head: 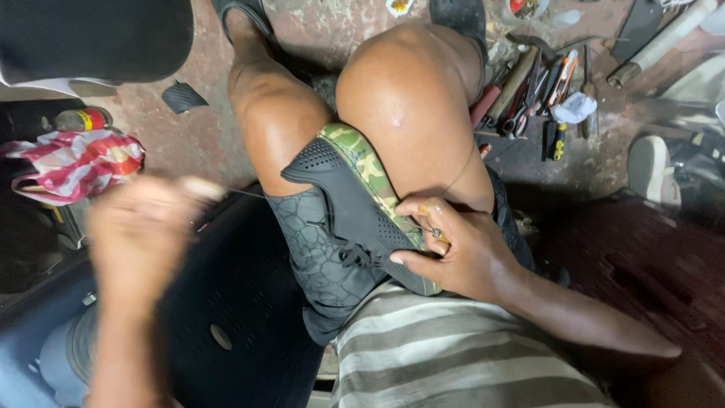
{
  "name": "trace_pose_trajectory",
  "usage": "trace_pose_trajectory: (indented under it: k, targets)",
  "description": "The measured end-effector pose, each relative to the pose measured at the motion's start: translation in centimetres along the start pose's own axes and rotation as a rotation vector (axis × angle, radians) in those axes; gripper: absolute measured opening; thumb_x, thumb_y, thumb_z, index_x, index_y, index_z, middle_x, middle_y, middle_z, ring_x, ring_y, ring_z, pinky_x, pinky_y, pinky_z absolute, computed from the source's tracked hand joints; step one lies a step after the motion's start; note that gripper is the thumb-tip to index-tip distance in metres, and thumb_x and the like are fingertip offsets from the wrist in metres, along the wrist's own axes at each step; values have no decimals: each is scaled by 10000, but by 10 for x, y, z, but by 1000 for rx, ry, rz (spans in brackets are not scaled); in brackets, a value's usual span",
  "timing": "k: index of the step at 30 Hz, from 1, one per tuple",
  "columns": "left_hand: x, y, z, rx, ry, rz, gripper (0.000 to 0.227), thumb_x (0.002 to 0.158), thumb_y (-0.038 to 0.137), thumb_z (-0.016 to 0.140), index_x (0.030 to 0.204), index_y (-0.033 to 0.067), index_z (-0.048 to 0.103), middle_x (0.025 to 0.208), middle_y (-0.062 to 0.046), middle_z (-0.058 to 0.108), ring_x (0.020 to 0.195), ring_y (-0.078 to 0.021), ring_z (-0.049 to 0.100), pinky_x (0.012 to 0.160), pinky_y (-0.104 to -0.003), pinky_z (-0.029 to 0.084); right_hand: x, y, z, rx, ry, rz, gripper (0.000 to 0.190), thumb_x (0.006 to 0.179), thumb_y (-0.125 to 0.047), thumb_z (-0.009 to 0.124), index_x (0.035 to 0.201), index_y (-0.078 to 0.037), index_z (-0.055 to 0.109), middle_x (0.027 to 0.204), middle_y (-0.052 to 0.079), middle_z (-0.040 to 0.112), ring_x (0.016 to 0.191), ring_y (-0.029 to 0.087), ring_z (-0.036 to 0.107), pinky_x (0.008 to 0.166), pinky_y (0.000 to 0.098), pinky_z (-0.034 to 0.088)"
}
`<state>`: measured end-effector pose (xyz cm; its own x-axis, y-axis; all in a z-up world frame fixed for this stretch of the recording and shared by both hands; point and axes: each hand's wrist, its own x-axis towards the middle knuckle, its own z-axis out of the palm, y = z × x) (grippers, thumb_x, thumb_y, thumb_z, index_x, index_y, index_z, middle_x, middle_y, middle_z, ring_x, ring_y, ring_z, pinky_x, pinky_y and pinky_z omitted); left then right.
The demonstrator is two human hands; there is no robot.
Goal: The person sews the sole of a camouflage-patterned shoe using a needle and thread. They repeatedly push the needle through the shoe's sole and pull the thread tight to secure the stitching.
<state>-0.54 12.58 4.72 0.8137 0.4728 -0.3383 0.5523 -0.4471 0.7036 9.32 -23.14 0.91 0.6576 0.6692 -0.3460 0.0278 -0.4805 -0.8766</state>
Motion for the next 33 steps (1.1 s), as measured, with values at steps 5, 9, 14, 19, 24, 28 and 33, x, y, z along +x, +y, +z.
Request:
trace_pose_trajectory:
  k: [5, 9, 14, 19, 24, 28, 33]
  targets:
    - [32, -35, -45, 29, 251, 2, 533, 1058, 195, 855, 728, 106, 445, 718, 67, 471, 650, -11, 440, 642, -243, 457, 1, 0, -1, 49, -16, 38, 580, 747, -243, 893, 1244, -111, 624, 573, 4, 461, 496, 109, 451, 499, 281, 431]
    - [5, -3, -9, 504, 185, 444, 263, 1007, 138, 824, 850, 65, 627, 866, -47, 637, 793, -235, 582, 765, -363, 521, 3, -2, -7, 33, -82, 103, 592, 727, -278, 898, 1227, -115, 626, 588, -1, 492, 499, 115, 470, 497, 290, 444]
    - [-28, 56, 62, 622, -316, 517, 189, 942, 200, 755, 1126, 172, 785, 836, -101, 708, 678, -292, 683, 540, -449, 522, 9, -12, -10, -21, -150, 229, 617, 693, -298, 903, 1222, -135, 631, 560, 46, 487, 494, 151, 485, 506, 321, 453]
    - [-16, 71, 83, 469, -529, 429, 250, 801, 184, 754, 1017, 69, 702, 926, -139, 710, 785, -349, 694, 666, -451, 553, 1, -1, -14, -70, -209, 157, 654, 739, -331, 870, 1293, -129, 586, 646, 48, 572, 544, 159, 552, 548, 328, 503]
    - [-16, 73, 84, 407, -544, 472, 335, 763, 147, 738, 1064, 23, 662, 1021, -179, 705, 906, -382, 680, 741, -476, 538, -6, 0, -36, -290, -232, -125, 849, 882, -515, 716, 1514, -44, 402, 957, 132, 691, 680, 198, 688, 567, 350, 588]
    - [-8, 68, 79, 368, -635, 421, 308, 800, 126, 711, 1085, 29, 646, 1033, -185, 697, 946, -395, 673, 775, -487, 534, -16, -14, -69, -853, -623, 18, 864, 939, -623, 502, 1628, -192, 209, 1053, 106, 695, 698, 227, 701, 670, 391, 603]
    - [0, 57, 77, 327, -716, 413, 231, 861, 97, 682, 1061, 13, 603, 972, -200, 688, 955, -412, 665, 799, -509, 516, -13, 1, -41, -547, -183, -293, 791, 914, -651, 605, 1482, -117, 471, 1287, 189, 690, 667, 212, 689, 479, 289, 520]
